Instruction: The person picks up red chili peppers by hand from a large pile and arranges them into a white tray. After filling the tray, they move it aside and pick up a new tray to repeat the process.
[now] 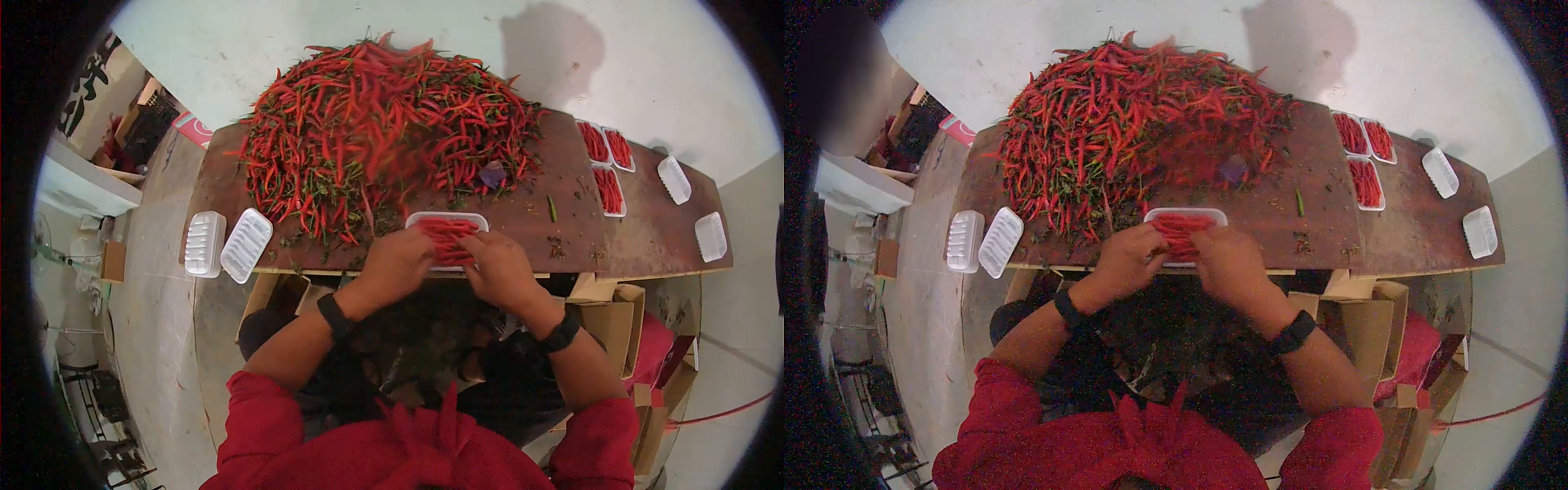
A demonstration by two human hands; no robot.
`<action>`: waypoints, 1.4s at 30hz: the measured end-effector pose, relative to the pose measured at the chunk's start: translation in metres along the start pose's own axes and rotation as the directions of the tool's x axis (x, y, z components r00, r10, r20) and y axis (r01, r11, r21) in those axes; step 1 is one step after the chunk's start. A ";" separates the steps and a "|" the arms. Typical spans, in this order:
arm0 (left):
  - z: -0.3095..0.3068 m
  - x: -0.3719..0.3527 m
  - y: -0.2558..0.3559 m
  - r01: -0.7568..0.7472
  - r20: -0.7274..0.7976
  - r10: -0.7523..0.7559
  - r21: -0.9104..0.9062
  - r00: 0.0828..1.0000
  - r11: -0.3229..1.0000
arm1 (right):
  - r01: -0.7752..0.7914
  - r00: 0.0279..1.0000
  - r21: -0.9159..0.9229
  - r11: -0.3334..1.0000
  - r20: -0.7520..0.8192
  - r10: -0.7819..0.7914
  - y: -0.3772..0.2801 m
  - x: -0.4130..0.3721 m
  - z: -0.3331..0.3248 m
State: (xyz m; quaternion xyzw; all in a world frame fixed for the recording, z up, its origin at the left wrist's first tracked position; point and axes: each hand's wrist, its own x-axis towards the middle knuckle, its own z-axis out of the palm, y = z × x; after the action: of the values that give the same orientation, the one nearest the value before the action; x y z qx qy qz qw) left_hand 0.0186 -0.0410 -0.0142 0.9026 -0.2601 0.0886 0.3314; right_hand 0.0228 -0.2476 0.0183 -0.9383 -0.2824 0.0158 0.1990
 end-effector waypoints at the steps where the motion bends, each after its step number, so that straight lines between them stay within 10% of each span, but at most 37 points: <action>1: 0.000 0.001 0.000 0.001 -0.001 -0.001 0.000 1.000 1.000 | 0.010 1.000 0.012 1.000 -0.024 -0.009 0.000 0.000 0.001; 42: -0.002 0.001 -0.004 -0.107 0.125 0.100 0.057 0.987 0.993 | 0.122 0.991 0.001 0.993 -0.062 -0.122 0.001 0.002 0.022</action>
State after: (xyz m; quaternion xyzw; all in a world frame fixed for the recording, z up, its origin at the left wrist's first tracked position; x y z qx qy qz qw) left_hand 0.0216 -0.0376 -0.0140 0.9017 -0.3234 0.0588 0.2810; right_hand 0.0219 -0.2390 -0.0022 -0.9189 -0.3329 -0.0247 0.2103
